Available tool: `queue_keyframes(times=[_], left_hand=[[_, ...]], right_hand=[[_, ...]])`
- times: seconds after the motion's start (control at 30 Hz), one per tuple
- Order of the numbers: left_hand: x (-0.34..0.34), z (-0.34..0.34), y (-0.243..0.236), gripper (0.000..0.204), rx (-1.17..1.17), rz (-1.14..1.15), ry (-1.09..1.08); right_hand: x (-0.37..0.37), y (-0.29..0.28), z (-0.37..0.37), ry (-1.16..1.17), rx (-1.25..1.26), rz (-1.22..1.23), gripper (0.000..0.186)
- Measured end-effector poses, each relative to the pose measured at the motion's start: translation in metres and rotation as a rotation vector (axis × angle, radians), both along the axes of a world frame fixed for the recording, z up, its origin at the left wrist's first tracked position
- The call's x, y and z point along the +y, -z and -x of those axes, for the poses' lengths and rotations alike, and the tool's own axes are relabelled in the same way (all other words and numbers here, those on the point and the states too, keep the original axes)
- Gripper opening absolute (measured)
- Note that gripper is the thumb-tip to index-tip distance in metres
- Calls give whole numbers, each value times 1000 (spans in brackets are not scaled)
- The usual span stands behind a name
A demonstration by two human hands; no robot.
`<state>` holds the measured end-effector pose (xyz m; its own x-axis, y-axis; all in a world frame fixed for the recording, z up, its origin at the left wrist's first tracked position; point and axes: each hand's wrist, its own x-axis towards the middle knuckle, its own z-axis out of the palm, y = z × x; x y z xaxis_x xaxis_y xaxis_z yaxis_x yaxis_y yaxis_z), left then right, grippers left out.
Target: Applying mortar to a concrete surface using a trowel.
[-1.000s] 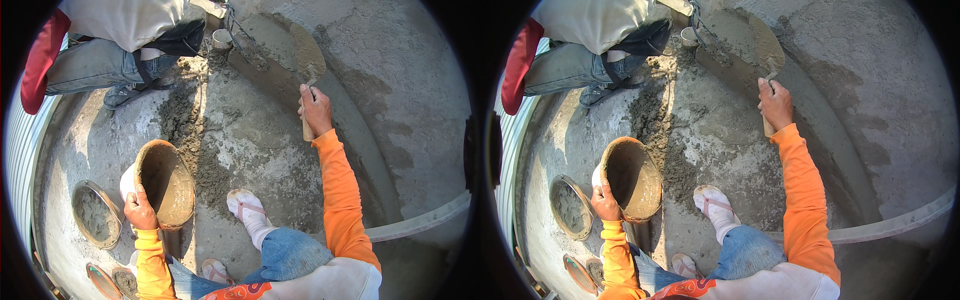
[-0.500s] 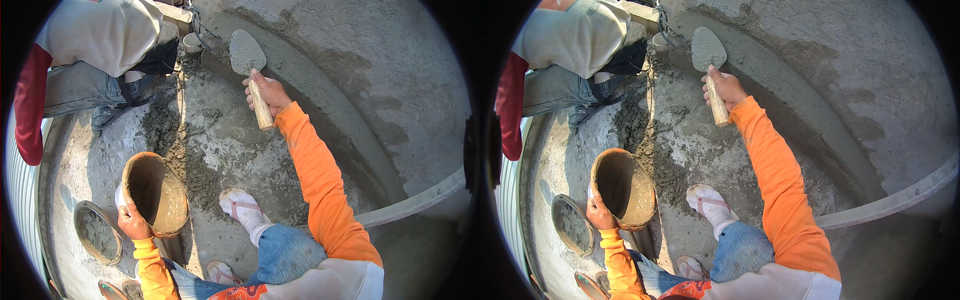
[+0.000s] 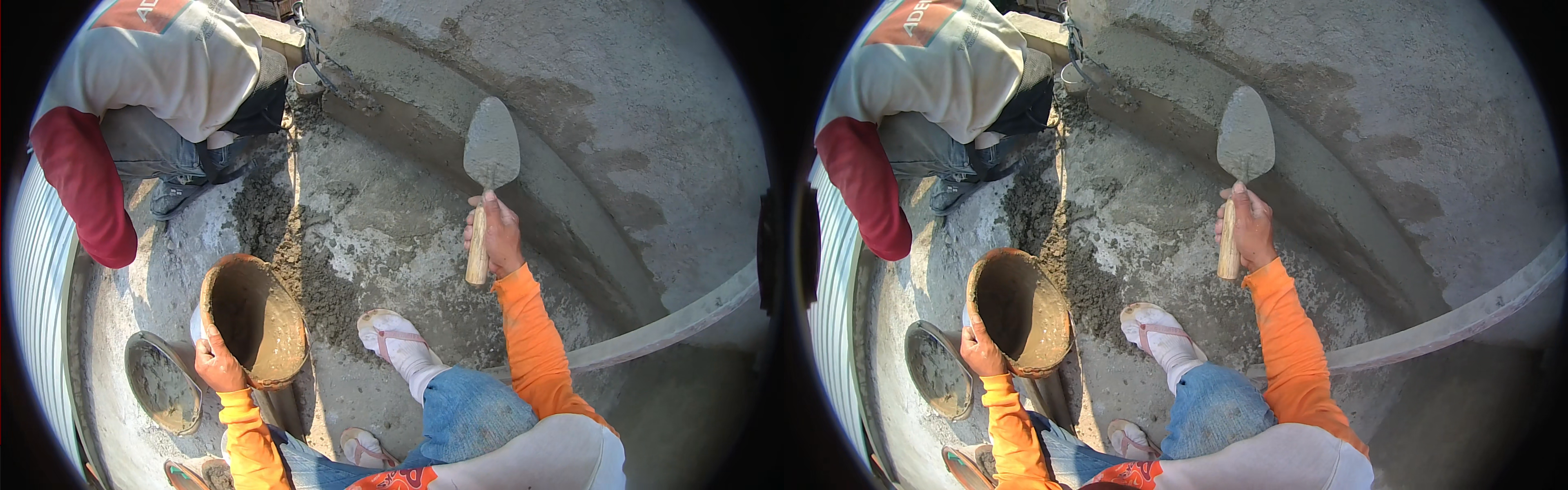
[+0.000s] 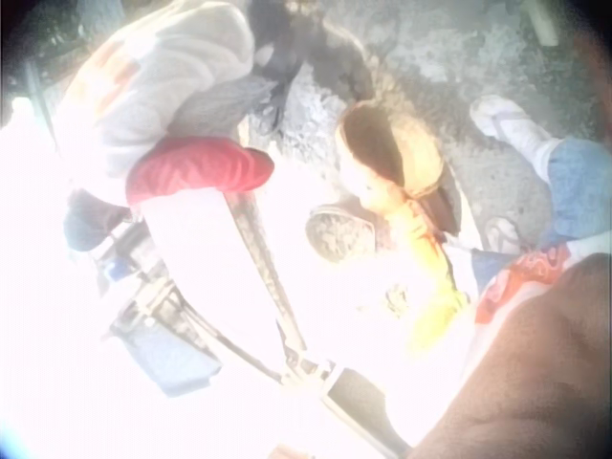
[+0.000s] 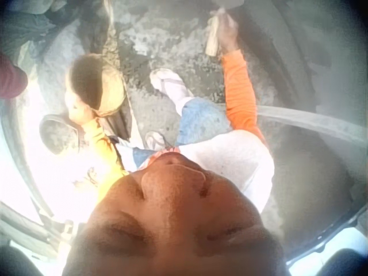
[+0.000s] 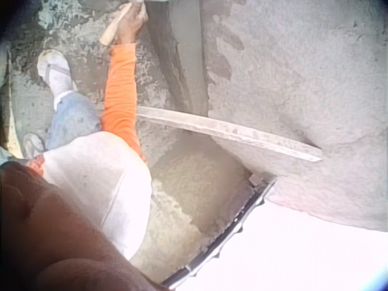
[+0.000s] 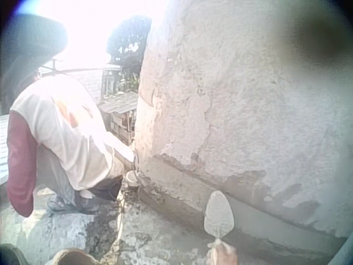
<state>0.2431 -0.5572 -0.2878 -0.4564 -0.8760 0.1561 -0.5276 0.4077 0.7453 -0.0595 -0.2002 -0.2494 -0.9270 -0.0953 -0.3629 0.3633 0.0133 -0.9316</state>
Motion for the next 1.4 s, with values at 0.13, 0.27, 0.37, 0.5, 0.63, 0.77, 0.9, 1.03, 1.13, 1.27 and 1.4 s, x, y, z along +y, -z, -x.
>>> queue_keyframes(times=[0.13, 0.27, 0.37, 0.5, 0.63, 0.77, 0.9, 1.03, 1.13, 1.27, 1.4], left_hand=[[5, 7, -3, 48, 4, -42, 0], [4, 4, 1, 48, 18, -35, 3], [1, -1, 1, 47, 35, -35, 5], [4, 5, -5, 49, 49, -48, 0], [0, 5, 1, 49, 43, -21, 7], [4, 12, -1, 47, 16, -29, 37], [3, 9, -6, 47, 24, -80, 31], [2, 8, 1, 47, 58, -105, 17], [8, 11, -5, 47, 57, -91, 17], [3, 10, -3, 47, 40, -60, 21], [2, 9, -5, 46, -6, -62, 29]], right_hand=[[-51, 26, 41, -351, 384, -415, 45], [-62, 57, 92, -487, 602, -719, 48], [-47, 51, 87, -429, 370, -504, 48], [-10, 44, 52, -190, 174, -243, 47], [-13, 38, 31, -65, 224, -127, 47], [-82, 14, 58, -247, 89, 12, 48], [-138, 2, 75, -244, -149, 208, 48], [-79, 4, 59, -23, -166, 279, 48], [-11, 1, 17, 159, -150, 229, 47], [25, 3, -15, 321, -118, 377, 48], [8, 19, -8, 347, -114, 481, 48]])
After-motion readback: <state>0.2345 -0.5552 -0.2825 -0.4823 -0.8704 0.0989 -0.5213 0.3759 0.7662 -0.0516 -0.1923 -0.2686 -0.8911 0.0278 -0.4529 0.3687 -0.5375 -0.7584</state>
